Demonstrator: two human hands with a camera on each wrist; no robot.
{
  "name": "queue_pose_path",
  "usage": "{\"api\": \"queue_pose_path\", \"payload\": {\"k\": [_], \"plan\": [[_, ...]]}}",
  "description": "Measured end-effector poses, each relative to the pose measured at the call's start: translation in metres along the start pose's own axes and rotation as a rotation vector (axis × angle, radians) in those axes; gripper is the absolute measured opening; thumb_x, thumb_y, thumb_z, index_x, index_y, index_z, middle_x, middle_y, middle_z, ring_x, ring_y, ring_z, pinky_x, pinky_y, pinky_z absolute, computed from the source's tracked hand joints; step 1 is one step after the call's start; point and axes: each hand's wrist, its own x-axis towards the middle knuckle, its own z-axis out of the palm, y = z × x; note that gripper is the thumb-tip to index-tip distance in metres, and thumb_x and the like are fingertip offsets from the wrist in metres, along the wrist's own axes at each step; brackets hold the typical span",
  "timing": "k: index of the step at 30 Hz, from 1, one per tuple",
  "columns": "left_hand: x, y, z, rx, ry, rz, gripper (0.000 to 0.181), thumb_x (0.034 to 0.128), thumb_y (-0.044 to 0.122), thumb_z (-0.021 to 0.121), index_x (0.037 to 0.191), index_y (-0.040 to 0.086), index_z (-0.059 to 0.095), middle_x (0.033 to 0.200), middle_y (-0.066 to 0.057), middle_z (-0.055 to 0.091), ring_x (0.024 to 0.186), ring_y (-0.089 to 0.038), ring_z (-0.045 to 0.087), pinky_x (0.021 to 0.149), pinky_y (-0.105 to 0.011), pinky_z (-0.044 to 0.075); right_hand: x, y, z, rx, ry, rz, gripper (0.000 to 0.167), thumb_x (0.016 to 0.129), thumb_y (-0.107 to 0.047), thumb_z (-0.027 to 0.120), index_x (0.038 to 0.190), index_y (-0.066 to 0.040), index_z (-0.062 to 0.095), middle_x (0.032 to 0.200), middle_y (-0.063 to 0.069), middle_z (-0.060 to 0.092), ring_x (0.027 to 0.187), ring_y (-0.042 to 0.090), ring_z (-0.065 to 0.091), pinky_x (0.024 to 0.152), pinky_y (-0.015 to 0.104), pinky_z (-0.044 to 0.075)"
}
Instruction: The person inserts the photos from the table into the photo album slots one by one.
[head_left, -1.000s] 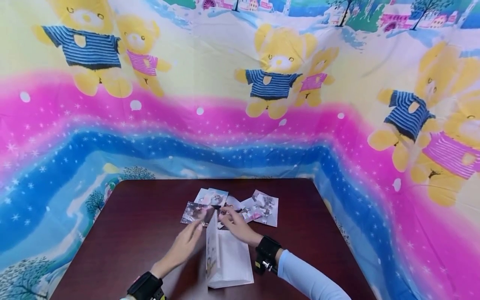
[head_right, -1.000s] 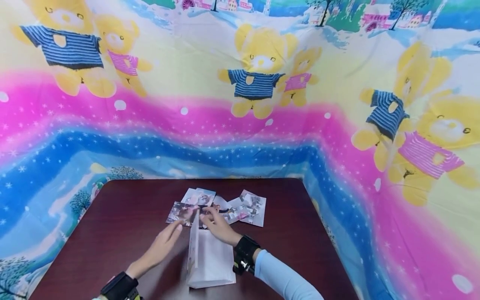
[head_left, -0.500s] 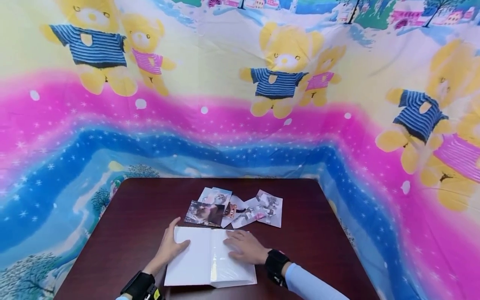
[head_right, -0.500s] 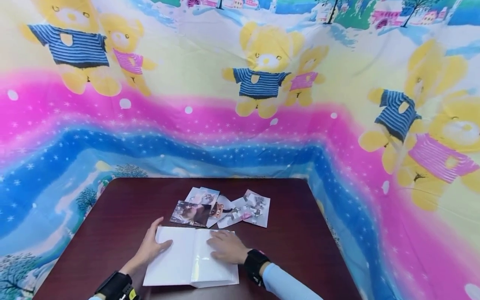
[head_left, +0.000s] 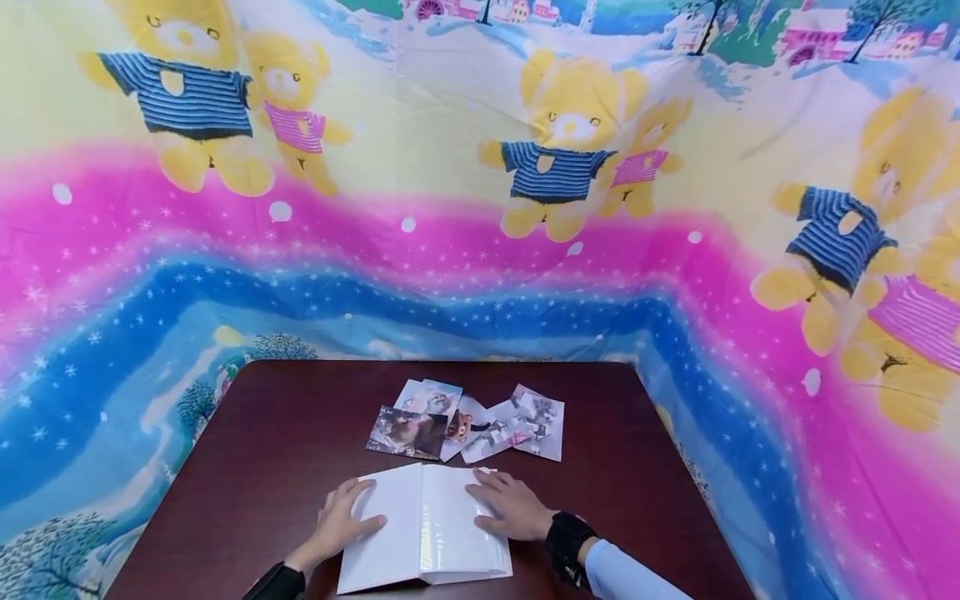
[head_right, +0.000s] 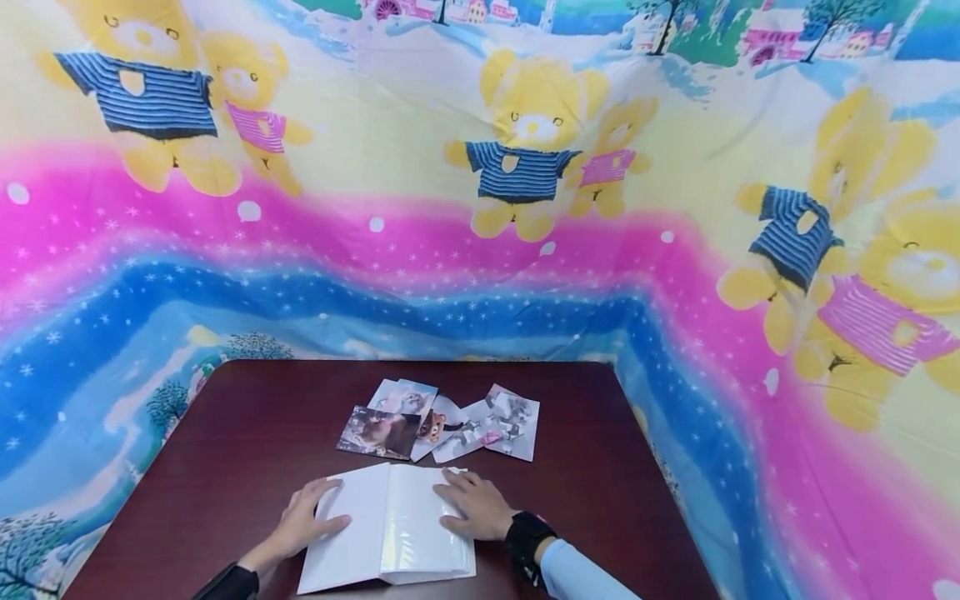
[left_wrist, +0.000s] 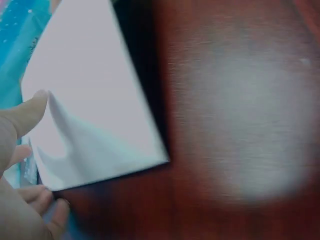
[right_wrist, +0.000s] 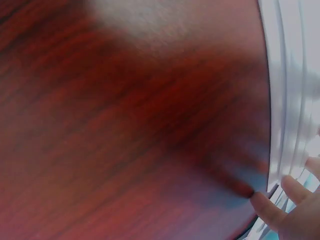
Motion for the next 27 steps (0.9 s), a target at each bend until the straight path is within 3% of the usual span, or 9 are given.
{"api": "queue_pose_path", "payload": {"k": [2,6,12,19,27], "plan": [[0.011,0.004,-0.003,0.009,0.034,-0.004,0.054,0.0856,0.029,0.077,0.129,0.0,0.061,0.128,-0.029,0.053,0.116,-0.048,0.048,0.087,-0.07,0.038,-0.001,0.0,-0.002,0.005,-0.006,0.006,0.056,0.1,-0.048,0.052,0.149,-0.02,0.046,0.157,0.01,0.035,0.135,0.037,0.04,0.097,0.059,0.043],[0.043,0.012,-0.005,0.05,0.168,-0.01,0.035,0.0932,0.02,0.068,0.118,-0.005,0.063,0.107,-0.023,0.06,0.098,-0.04,0.058,0.079,-0.057,0.046,-0.005,0.001,-0.002,0.014,-0.002,0.009,0.056,0.1,-0.046,0.052,0.149,-0.019,0.046,0.156,0.012,0.036,0.134,0.038,0.041,0.096,0.061,0.043],[0.077,0.013,0.01,0.148,0.28,-0.109,0.038,0.0872,0.019,0.069,0.109,-0.011,0.061,0.097,-0.028,0.058,0.091,-0.047,0.056,0.073,-0.06,0.045,-0.009,0.002,0.002,0.025,-0.016,0.013,0.056,0.101,-0.047,0.049,0.15,-0.02,0.043,0.158,0.011,0.033,0.135,0.038,0.04,0.098,0.06,0.042],[0.095,0.011,0.024,0.235,0.276,-0.166,0.056,0.0822,0.029,0.077,0.107,-0.017,0.056,0.103,-0.035,0.053,0.101,-0.052,0.052,0.081,-0.067,0.043,-0.005,0.002,0.004,0.009,-0.012,0.015,0.057,0.103,-0.048,0.045,0.152,-0.021,0.04,0.16,0.008,0.028,0.137,0.036,0.038,0.099,0.059,0.041],[0.11,0.006,0.022,0.265,0.215,-0.202,0.069,0.0786,0.035,0.083,0.116,-0.016,0.054,0.108,-0.038,0.054,0.106,-0.053,0.052,0.085,-0.067,0.04,-0.004,-0.003,0.004,0.038,-0.011,0.041,0.057,0.103,-0.049,0.042,0.153,-0.022,0.038,0.161,0.008,0.025,0.139,0.038,0.035,0.102,0.061,0.037]]}}
